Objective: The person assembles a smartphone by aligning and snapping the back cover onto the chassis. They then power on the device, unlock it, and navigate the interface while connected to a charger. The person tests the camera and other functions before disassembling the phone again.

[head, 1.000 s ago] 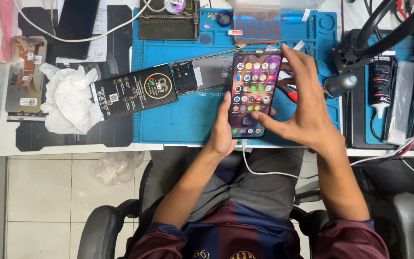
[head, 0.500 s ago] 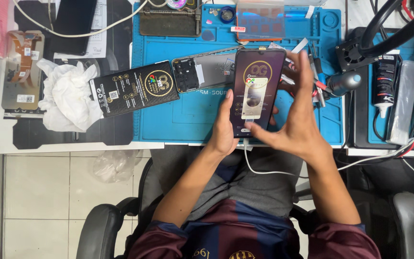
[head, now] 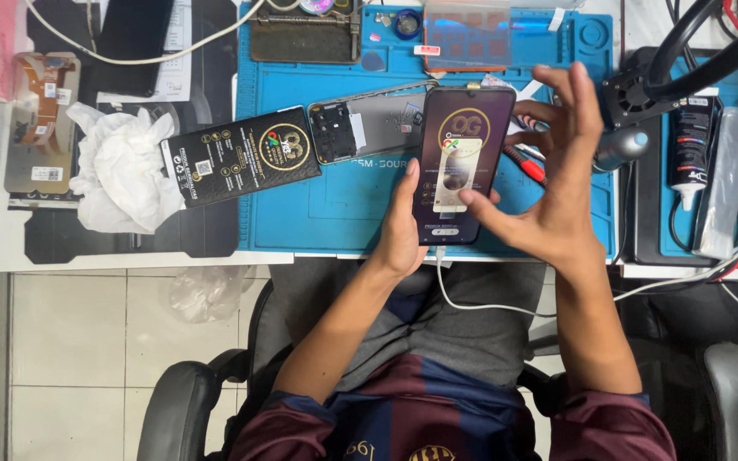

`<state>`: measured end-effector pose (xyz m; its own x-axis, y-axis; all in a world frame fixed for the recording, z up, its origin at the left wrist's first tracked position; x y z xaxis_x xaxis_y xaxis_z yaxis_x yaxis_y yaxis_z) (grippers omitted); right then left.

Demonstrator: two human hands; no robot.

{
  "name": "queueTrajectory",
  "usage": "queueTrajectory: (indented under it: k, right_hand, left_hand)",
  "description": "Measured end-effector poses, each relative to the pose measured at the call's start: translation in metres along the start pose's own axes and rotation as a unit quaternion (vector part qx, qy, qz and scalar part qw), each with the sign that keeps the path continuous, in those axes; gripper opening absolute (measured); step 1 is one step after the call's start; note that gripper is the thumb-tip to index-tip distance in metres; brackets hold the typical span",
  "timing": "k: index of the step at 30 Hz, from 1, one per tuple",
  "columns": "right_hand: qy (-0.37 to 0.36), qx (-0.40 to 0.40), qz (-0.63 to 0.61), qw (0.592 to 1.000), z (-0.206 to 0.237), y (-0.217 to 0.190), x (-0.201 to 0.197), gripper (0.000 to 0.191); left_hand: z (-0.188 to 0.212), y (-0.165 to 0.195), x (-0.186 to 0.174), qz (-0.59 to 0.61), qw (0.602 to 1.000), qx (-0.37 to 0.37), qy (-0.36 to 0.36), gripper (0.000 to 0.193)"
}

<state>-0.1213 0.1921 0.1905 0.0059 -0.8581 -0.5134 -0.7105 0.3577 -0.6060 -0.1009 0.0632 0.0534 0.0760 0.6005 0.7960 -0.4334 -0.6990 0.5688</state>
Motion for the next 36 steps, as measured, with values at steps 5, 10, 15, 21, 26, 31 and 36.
queueTrajectory:
  k: [5, 10, 15, 21, 26, 31, 36]
  right_hand:
    - [0.042, 0.017, 0.022, 0.999, -0.003, 0.011, -0.005, 0.11]
    - [0.116, 0.065, -0.055, 0.99, 0.004, 0.022, -0.014, 0.091]
    - [-0.01, 0.018, -0.026, 0.999, -0.002, 0.002, -0.004, 0.118]
    - [-0.051, -0.015, 0.013, 0.999, -0.011, -0.001, 0.002, 0.128]
    - [0.055, 0.05, -0.019, 0.997, -0.003, 0.019, -0.011, 0.101]
    - [-0.027, 0.051, -0.068, 0.996, 0.003, 0.014, -0.003, 0.111]
    - [-0.088, 0.049, -0.023, 0.995, -0.006, 0.006, 0.003, 0.115]
  left_hand:
    - [-0.002, 0.0, 0.007, 0.014, 0.998, -0.013, -0.054, 0.072]
    - [0.001, 0.007, 0.017, 0.009, 0.996, -0.004, -0.093, 0.075]
    - [-0.003, 0.001, 0.006, 0.033, 0.998, -0.048, -0.005, 0.075]
    - [-0.001, 0.002, 0.01, 0.011, 0.998, -0.032, -0.048, 0.073]
    - [0.002, 0.006, 0.017, 0.01, 0.995, -0.002, -0.103, 0.075]
    - [0.0, 0.004, 0.014, 0.023, 0.997, -0.02, -0.069, 0.074]
    - [0.001, 0.003, 0.012, 0.01, 0.998, -0.035, -0.057, 0.072]
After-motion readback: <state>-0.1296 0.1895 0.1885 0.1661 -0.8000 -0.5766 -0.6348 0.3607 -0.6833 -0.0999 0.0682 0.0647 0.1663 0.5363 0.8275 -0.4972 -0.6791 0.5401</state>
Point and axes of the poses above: each hand's wrist, its own z-axis away from the middle knuckle, its own x-axis out of the palm, y = z × x, the point moved 6 cm from there along -z, towards the middle knuckle, and after that the axes turned 7 degrees about -x, right-handed, at the moved point
